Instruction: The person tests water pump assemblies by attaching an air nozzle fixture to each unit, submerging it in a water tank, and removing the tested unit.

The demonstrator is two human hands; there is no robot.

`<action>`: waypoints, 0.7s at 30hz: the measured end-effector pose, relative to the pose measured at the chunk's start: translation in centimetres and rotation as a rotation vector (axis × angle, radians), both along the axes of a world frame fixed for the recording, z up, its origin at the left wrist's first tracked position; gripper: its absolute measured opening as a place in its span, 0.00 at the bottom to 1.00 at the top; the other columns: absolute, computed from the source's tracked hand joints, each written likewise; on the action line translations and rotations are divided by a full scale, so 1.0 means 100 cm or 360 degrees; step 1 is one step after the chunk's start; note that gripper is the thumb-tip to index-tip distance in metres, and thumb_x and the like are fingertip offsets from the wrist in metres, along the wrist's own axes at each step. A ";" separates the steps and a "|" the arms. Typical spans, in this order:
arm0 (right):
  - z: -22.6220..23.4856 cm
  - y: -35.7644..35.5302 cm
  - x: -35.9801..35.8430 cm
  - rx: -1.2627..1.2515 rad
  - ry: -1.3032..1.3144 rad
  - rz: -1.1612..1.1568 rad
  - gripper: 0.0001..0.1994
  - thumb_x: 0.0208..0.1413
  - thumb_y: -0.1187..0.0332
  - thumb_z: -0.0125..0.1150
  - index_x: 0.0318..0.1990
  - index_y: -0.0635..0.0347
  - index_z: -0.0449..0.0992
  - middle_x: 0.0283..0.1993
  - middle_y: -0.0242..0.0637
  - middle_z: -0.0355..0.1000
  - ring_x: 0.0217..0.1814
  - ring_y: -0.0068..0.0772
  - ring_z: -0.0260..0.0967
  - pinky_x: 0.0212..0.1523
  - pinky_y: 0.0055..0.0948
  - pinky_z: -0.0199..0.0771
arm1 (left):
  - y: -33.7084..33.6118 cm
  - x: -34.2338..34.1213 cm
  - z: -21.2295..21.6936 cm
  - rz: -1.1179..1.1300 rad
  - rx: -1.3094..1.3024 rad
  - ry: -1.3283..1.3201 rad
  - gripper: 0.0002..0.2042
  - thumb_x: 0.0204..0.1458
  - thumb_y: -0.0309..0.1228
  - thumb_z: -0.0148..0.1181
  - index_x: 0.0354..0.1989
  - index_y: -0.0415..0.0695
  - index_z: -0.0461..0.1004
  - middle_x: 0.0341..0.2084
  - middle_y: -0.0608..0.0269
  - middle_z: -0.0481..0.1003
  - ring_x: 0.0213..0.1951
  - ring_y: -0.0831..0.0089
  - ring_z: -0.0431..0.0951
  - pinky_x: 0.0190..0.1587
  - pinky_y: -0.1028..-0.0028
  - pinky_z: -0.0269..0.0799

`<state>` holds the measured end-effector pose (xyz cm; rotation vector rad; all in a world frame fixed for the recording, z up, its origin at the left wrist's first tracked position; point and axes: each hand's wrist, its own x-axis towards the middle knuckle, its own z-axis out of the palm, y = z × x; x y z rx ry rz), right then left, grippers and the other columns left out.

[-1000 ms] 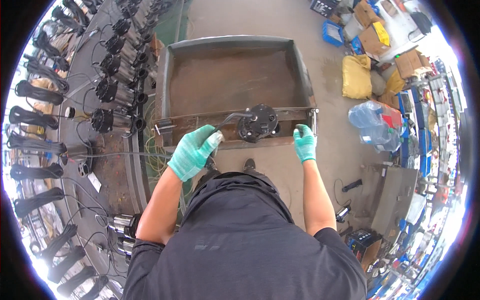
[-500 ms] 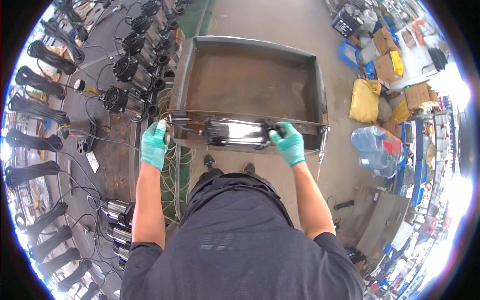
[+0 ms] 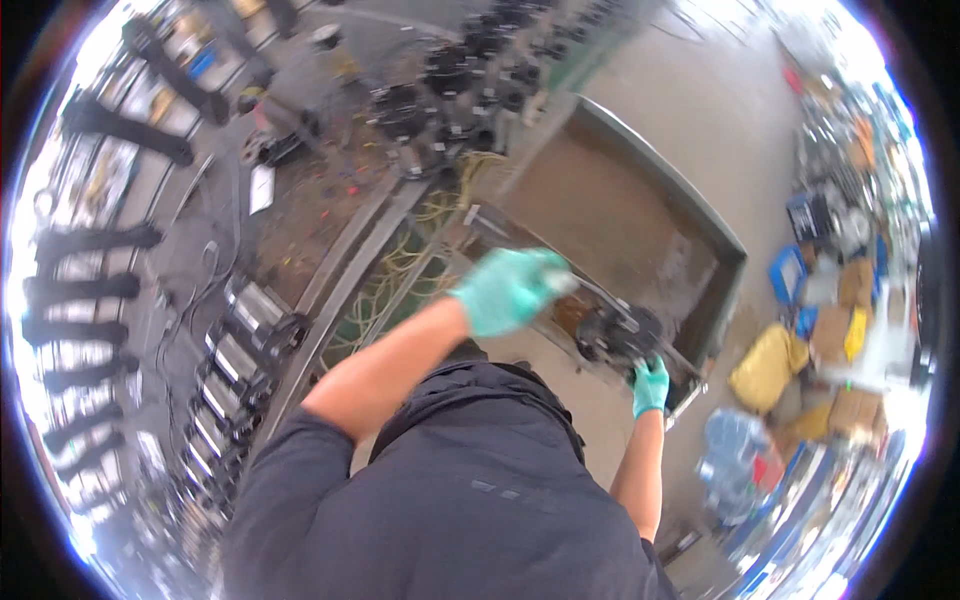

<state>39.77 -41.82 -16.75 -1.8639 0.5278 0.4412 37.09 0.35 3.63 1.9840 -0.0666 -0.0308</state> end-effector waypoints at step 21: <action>0.126 0.327 -0.003 0.0465 0.0314 0.1380 0.22 0.66 0.76 0.53 0.67 0.55 0.73 0.42 0.28 0.75 0.29 0.15 0.64 0.23 0.20 0.66 | 0.216 -0.159 0.074 0.1504 0.0561 0.0084 0.21 0.67 0.48 0.60 0.46 0.39 0.81 0.28 0.48 0.79 0.32 0.53 0.80 0.38 0.61 0.76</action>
